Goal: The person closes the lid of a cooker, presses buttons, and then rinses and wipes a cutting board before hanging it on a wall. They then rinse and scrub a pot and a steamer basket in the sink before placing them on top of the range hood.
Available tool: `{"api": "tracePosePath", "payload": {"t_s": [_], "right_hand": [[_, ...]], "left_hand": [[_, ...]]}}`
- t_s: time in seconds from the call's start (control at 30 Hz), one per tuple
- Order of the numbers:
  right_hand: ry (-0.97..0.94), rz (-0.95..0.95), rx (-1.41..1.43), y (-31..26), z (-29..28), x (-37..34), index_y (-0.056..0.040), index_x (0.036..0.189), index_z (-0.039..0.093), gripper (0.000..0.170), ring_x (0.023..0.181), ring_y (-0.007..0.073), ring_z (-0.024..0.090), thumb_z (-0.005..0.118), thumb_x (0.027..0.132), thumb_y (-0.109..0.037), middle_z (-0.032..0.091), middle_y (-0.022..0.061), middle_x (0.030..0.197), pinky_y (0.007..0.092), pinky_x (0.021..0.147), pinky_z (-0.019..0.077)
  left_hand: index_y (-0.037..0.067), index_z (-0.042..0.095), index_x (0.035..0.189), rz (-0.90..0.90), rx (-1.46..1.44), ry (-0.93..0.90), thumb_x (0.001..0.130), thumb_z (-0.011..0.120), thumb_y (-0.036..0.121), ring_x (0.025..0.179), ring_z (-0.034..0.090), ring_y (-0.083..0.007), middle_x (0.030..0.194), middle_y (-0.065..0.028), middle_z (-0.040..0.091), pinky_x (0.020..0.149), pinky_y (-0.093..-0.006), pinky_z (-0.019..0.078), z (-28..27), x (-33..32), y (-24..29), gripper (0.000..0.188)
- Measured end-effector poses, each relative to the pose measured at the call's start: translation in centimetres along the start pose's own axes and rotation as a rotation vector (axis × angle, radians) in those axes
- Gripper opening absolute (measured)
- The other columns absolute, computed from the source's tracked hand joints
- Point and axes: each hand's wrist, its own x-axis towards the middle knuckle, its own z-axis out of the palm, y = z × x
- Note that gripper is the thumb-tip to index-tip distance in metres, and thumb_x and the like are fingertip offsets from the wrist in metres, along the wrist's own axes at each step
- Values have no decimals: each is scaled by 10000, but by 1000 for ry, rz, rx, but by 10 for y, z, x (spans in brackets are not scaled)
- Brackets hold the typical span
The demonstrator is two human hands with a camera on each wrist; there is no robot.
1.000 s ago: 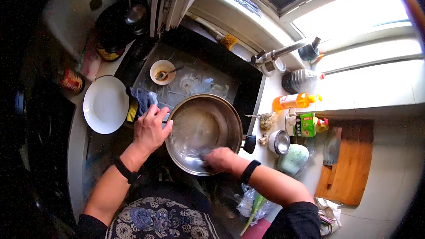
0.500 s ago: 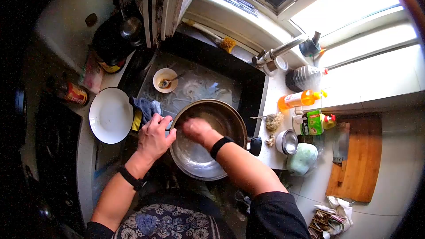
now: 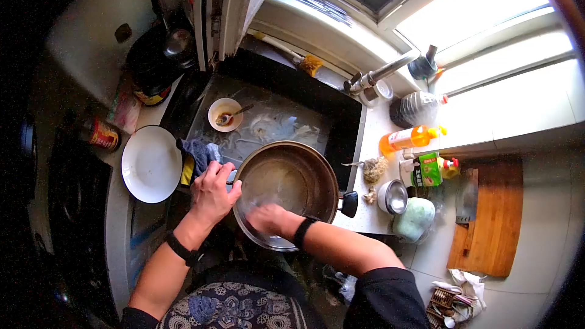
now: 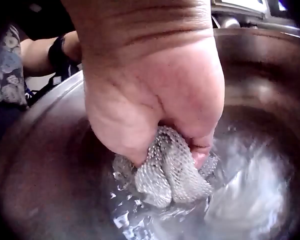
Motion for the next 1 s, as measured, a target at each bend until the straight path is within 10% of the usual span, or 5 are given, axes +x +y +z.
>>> {"api": "tracePosePath", "payload": {"t_s": [0.33,0.5,0.67,0.8,1.0], "right_hand": [[150,388,-209,86,-45,-46,-110,835,717,191,845,271,669,531,821,-153,690,124,877,386,685,541],[-574,100,200,20,-48,-47,-40,954,681,283,892,325,633,610,733,-203,668,185,963,395,763,501],[91,69,691,-1,-59,5,-12,1007,621,347,889,367,617,643,711,-191,652,213,969,425,785,488],[515,509,440,53,-90,1,-13,1030,597,327,930,404,613,635,726,-126,647,225,959,452,770,511],[434,549,353,43,-96,-86,-21,1018,579,319,965,365,605,654,723,-117,631,209,995,442,808,500]], "left_hand": [[49,593,971,14,13,-40,747,675,212,761,605,-352,888,-137,564,663,-429,508,-9,4,7,288],[47,591,953,-19,22,-113,795,659,261,809,606,-356,914,-144,567,687,-443,507,-12,3,8,275],[56,565,1022,-29,-43,-197,873,587,242,885,593,-385,985,-163,570,748,-475,490,-13,9,1,239],[61,510,1113,-79,-90,-300,883,554,205,961,570,-390,1052,-167,555,787,-474,469,-16,12,-5,276],[14,469,1203,-276,-420,-279,807,679,154,858,550,-148,940,-55,570,784,-301,470,-5,7,-35,469]]}}
